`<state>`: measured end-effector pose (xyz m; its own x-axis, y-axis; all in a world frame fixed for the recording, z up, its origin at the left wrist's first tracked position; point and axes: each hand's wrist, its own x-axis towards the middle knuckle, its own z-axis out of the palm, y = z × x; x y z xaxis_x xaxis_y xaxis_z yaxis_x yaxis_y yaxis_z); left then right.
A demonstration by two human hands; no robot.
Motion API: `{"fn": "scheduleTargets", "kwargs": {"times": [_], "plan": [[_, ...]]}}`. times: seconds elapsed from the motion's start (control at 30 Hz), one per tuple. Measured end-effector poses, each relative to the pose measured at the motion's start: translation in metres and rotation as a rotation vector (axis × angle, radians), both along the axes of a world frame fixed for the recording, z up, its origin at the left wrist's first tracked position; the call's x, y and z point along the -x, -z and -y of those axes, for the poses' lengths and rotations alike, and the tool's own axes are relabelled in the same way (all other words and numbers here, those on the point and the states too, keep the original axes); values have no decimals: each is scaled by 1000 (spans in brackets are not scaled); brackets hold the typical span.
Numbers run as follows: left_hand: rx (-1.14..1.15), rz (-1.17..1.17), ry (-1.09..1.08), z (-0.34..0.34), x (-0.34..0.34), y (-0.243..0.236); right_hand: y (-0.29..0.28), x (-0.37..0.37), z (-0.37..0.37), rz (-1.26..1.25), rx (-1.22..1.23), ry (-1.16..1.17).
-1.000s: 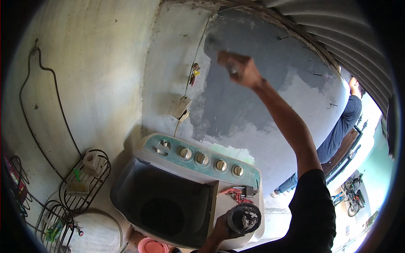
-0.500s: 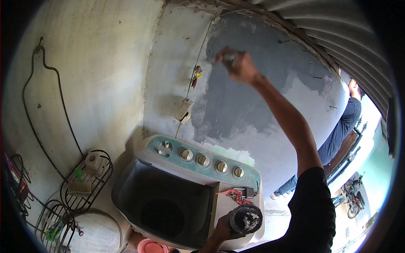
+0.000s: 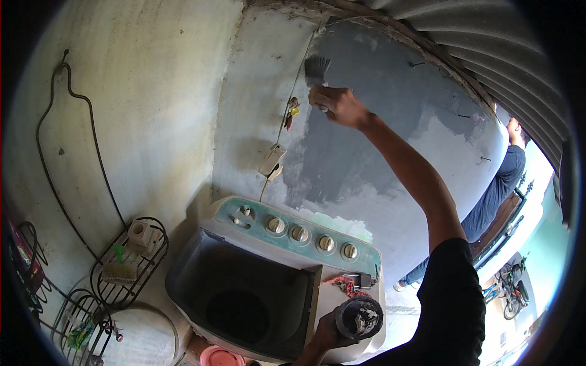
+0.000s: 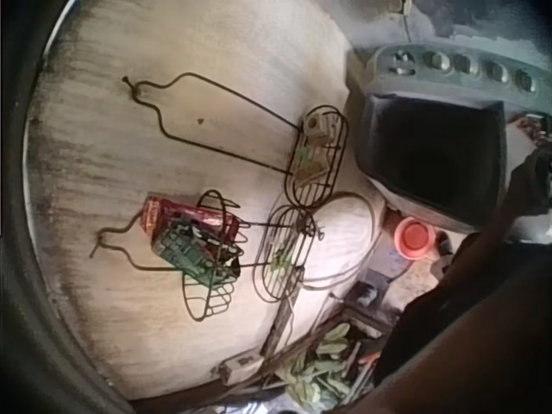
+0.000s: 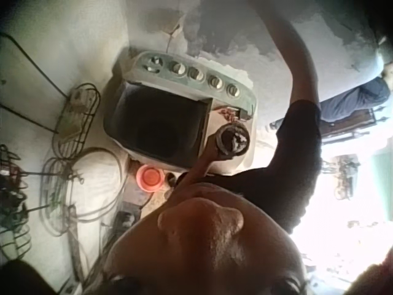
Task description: Painting a wall using a brush and a container of grey paint.
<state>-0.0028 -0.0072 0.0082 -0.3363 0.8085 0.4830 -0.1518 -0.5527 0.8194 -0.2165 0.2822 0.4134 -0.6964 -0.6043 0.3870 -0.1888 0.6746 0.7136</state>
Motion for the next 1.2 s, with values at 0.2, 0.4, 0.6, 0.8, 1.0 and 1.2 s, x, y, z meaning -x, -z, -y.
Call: {"fn": "scheduleTargets", "kwargs": {"times": [0.2,0.4,0.6,0.8,1.0,1.2], "plan": [[-16,-173,-103,2,6,-13,-35,-14,13,-195,31,-149],[36,-31,-38,2,6,-13,-31,-13,10,-82,114,52],[-21,-163,-64,-5,3,0,-83,-60,3,-395,211,-151],[-78,-35,-89,-6,4,3,-85,-70,-23,-347,130,185],[-8,-141,-105,-4,2,2,-101,-82,16,-360,382,-89],[-79,-2,-67,-6,0,1,-113,-75,-22,-504,197,64]]}}
